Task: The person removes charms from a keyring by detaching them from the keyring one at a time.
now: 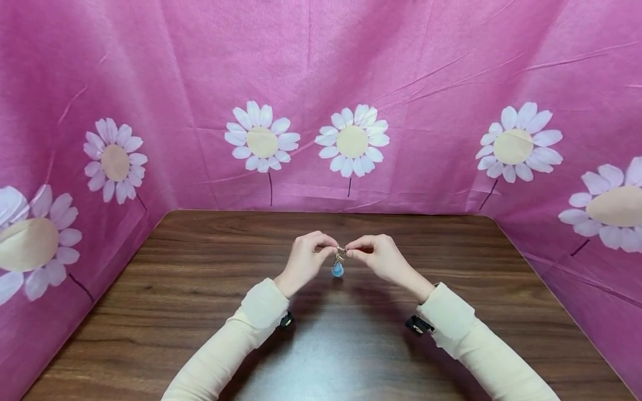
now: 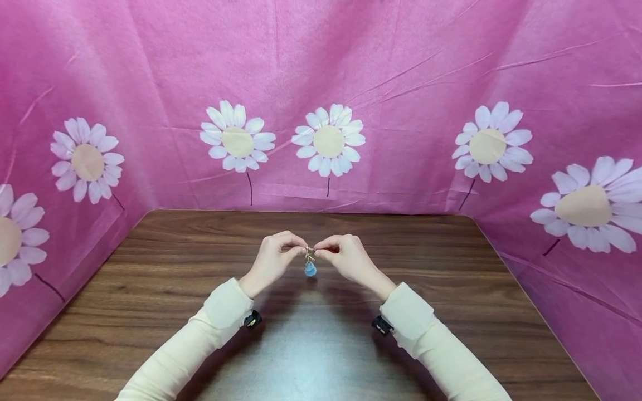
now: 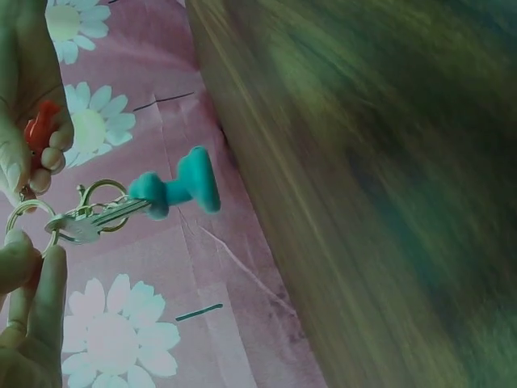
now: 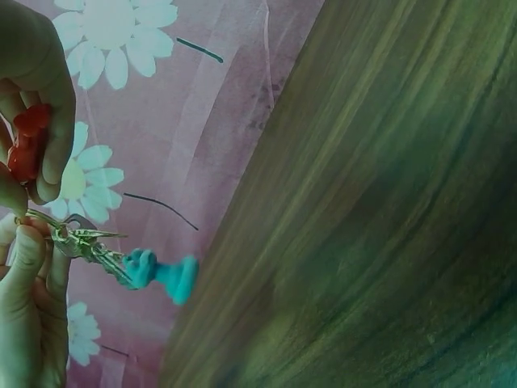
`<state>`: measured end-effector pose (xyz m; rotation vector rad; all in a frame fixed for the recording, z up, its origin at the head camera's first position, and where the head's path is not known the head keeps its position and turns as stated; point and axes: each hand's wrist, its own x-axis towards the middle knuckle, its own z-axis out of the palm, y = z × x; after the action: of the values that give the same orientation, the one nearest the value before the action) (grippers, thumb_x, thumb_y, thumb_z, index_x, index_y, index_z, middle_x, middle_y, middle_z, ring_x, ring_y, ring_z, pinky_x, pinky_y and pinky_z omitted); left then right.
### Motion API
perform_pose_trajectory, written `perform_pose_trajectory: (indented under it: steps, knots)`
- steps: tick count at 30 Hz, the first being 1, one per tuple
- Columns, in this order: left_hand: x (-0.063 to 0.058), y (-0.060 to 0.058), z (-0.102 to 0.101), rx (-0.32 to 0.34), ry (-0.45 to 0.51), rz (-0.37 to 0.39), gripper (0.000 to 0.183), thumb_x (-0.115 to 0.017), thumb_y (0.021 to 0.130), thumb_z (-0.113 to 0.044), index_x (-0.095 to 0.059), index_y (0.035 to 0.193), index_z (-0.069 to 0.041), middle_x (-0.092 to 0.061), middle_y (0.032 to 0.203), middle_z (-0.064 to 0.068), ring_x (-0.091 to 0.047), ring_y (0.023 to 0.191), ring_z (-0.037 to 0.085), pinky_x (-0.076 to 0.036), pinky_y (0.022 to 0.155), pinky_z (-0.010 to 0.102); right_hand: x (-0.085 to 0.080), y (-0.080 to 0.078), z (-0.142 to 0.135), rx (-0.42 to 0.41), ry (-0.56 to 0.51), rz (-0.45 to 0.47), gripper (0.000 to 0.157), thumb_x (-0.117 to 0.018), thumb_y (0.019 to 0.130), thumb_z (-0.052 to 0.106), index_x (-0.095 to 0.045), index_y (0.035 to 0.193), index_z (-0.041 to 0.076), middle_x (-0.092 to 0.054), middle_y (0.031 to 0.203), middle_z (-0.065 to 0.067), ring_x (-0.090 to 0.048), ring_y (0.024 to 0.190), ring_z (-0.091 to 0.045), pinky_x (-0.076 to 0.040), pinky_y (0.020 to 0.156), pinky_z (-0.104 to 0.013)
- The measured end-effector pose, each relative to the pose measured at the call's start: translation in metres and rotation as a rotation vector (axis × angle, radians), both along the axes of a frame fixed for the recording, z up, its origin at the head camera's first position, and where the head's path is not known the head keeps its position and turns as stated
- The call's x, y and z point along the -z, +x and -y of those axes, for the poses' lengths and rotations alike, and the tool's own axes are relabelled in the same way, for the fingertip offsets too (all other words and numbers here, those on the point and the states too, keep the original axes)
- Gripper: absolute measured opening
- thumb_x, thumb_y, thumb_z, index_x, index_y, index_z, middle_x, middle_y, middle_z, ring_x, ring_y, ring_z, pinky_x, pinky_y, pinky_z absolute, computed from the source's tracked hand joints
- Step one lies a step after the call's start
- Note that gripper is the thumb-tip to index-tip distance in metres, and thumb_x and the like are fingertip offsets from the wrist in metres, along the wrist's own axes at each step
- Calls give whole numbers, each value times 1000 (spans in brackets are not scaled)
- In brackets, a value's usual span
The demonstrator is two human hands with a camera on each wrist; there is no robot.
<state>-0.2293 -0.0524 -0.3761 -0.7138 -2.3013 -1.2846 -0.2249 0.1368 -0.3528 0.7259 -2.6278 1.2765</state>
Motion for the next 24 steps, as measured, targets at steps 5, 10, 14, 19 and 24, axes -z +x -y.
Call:
perform_pose_trajectory:
  steps: [5,10,14,19,24]
  knots:
    - [0,0,0,3,62,17,5,-69,79,-10,-70,80,-4,-67,77,2,-63,74,12,-52,68,21,0,0,-2,-11,-29,24,14,-71,79,15,-73,91,7,-72,83,-5,-57,68,-4,-48,56,-19]
    - [-16,12,-3,36,174,104,4,-67,79,-1,-68,80,3,-68,77,12,-65,73,21,-54,68,28,1,0,-3,-5,-66,29,15,-71,79,14,-73,91,7,-71,83,-5,-59,70,-6,-49,57,-19]
    - [-30,23,-4,46,218,164,4,-64,79,5,-66,82,8,-68,79,19,-65,73,28,-53,68,27,1,1,-3,-2,-95,34,13,-70,79,10,-72,91,6,-71,82,-7,-58,68,-8,-47,55,-19]
    - [-28,23,-4,52,254,210,5,-64,79,5,-65,83,8,-68,79,20,-64,73,26,-50,65,20,2,0,-4,-28,-100,16,14,-70,79,6,-72,93,6,-70,81,-10,-54,66,-4,-45,55,-20]
    - [-27,23,-4,59,308,285,6,-64,80,3,-65,84,8,-68,81,22,-64,73,22,-49,65,17,1,1,-5,-46,-92,2,14,-69,80,11,-73,93,8,-69,79,-5,-53,67,-5,-46,56,-22]
